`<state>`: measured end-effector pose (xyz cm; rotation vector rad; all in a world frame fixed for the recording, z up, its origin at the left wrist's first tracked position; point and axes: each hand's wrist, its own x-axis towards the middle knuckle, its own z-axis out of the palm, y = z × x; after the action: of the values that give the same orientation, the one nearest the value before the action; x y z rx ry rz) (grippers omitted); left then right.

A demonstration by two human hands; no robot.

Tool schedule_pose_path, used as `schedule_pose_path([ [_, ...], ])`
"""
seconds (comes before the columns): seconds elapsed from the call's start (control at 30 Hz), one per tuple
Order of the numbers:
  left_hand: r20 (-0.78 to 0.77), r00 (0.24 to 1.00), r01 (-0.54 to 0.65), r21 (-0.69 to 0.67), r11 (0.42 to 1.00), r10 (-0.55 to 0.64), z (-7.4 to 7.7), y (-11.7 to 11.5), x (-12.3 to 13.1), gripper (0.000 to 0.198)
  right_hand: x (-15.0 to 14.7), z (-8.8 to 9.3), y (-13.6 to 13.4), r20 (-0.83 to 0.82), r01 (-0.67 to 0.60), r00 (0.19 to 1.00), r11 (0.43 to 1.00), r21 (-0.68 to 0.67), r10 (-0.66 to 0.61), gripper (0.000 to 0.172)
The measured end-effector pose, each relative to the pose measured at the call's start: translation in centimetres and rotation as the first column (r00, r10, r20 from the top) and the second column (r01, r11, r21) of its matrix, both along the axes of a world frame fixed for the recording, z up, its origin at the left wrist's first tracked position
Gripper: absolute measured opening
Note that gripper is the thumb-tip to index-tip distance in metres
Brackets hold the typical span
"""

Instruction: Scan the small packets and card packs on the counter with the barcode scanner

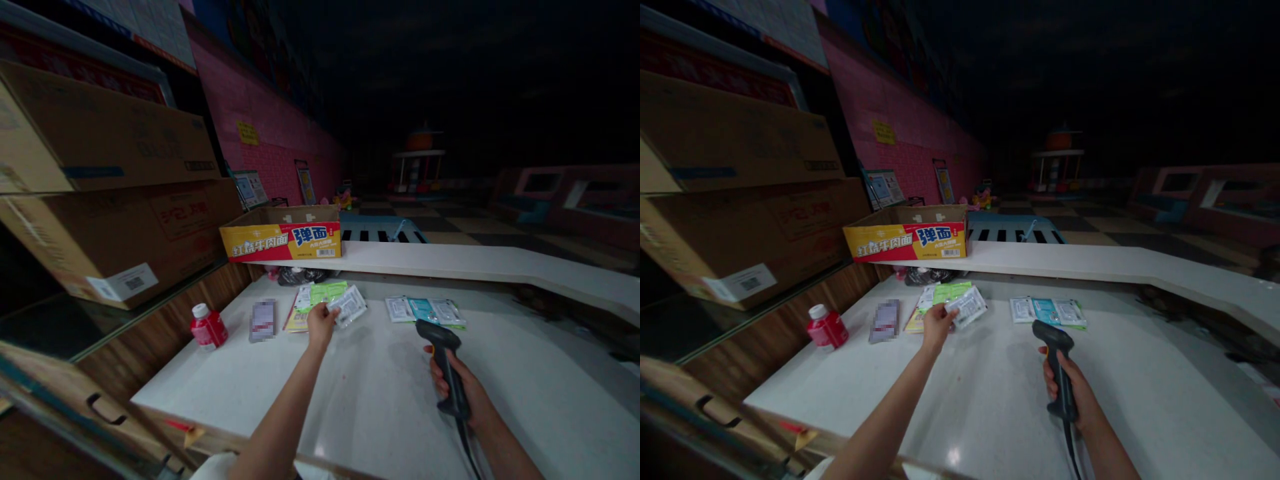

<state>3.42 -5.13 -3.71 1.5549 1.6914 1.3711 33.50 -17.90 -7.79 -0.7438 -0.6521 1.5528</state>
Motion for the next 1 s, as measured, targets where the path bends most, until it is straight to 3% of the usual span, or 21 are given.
schedule_pose_path([
  [0.13,0.105,0.991,0.094,-0.059,0.994,-0.088,-3.8,-1.4,2.5,0.026,-0.9,1.5,-1.0,0.126,0.008,0.992,0.999,-0.038,-0.003,0.038],
  [0.23,-0.006,0.997,0.082,-0.081,0.993,-0.083,-5.1,-2.2,2.9,0.024,-2.0,2.7,-2.3,0.266,-0.023,0.963,0.996,-0.089,0.046,0.038],
  [0.33,-0.098,0.991,0.082,-0.05,0.995,-0.087,-5.3,-2.7,2.8,0.023,-3.5,3.4,-3.6,0.424,-0.051,0.901,0.994,-0.096,0.087,0.039],
  [0.67,-0.031,0.993,0.112,0.027,0.993,-0.111,-6.3,-2.5,2.9,0.018,-6.5,3.6,-5.2,0.695,-0.113,0.706,0.991,-0.074,0.132,0.043],
  [1.0,0.0,0.994,0.105,0.017,0.994,-0.105,-5.9,-2.6,2.8,0.023,-5.6,4.0,-5.0,0.67,-0.145,0.717,0.982,-0.125,0.191,0.05],
])
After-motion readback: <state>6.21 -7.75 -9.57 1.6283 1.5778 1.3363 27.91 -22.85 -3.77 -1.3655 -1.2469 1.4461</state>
